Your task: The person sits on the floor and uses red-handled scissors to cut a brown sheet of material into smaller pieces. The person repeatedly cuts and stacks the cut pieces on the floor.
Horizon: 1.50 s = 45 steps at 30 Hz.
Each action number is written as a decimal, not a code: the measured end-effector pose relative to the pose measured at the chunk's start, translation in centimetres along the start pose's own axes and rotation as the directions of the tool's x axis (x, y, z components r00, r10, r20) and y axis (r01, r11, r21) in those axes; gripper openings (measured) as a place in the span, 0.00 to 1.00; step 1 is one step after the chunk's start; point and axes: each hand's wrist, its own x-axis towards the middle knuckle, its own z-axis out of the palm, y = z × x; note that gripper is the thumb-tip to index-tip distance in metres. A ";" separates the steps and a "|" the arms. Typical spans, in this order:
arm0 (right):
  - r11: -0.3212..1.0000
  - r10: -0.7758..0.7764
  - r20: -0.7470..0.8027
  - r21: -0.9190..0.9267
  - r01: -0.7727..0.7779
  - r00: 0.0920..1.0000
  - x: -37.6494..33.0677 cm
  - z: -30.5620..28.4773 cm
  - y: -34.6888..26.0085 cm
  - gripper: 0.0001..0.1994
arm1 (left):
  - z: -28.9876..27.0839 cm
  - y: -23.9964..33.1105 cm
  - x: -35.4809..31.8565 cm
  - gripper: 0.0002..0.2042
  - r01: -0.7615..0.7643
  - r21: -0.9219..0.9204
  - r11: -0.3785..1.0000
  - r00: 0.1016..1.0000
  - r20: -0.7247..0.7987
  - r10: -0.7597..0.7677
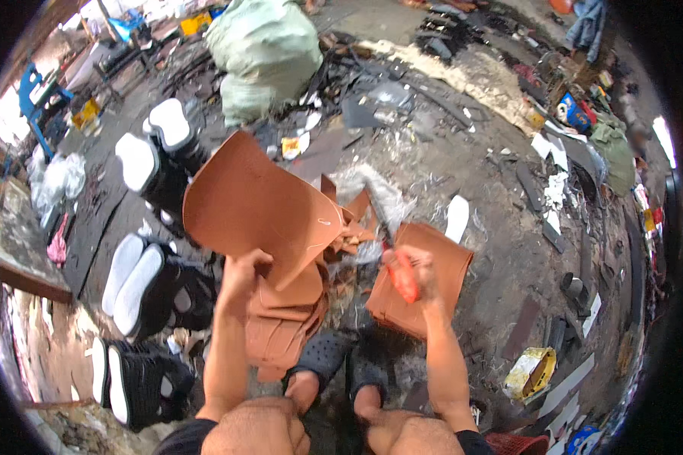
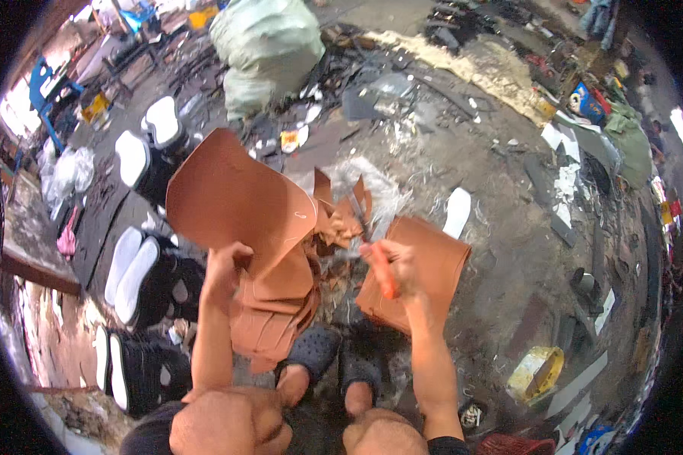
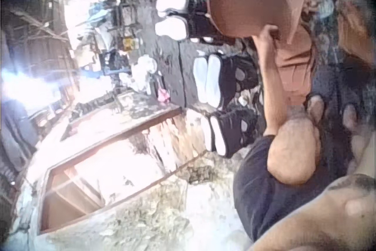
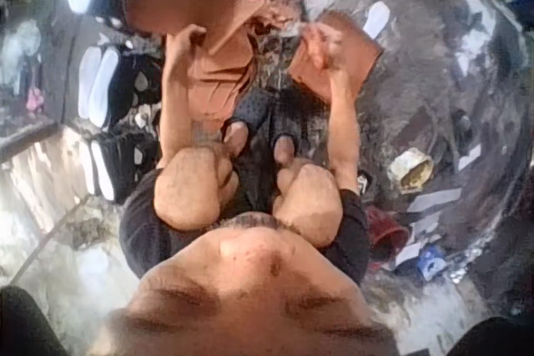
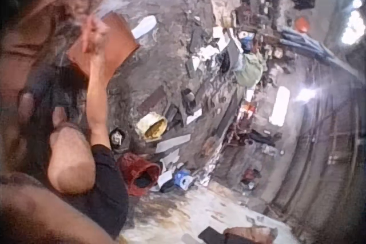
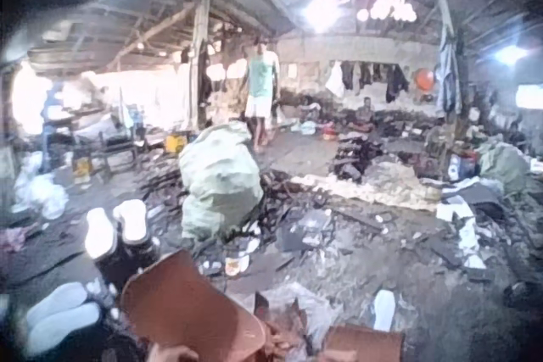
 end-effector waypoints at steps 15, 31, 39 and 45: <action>0.988 0.153 -0.394 0.073 -0.136 0.906 -5.5 -1.4 2.9 0.23 | 2.4 -12.9 14.4 0.42 -0.447 0.886 0.126 0.866 0.393 0.309; 0.990 0.088 -0.616 0.139 -0.002 0.783 -8.5 -5.3 2.7 0.23 | 16.2 -17.0 1.6 0.43 -0.698 0.595 0.399 0.716 0.573 0.398; 0.998 0.045 -0.636 0.066 -0.003 0.770 -10.3 -7.0 3.4 0.25 | 16.0 -20.9 3.0 0.24 0.268 0.176 0.947 0.821 0.473 -0.320; 0.963 0.270 -0.584 0.159 -0.219 0.766 -11.9 -7.2 3.9 0.19 | 4.9 -8.9 1.4 0.37 0.056 -0.027 0.998 0.937 0.346 -0.043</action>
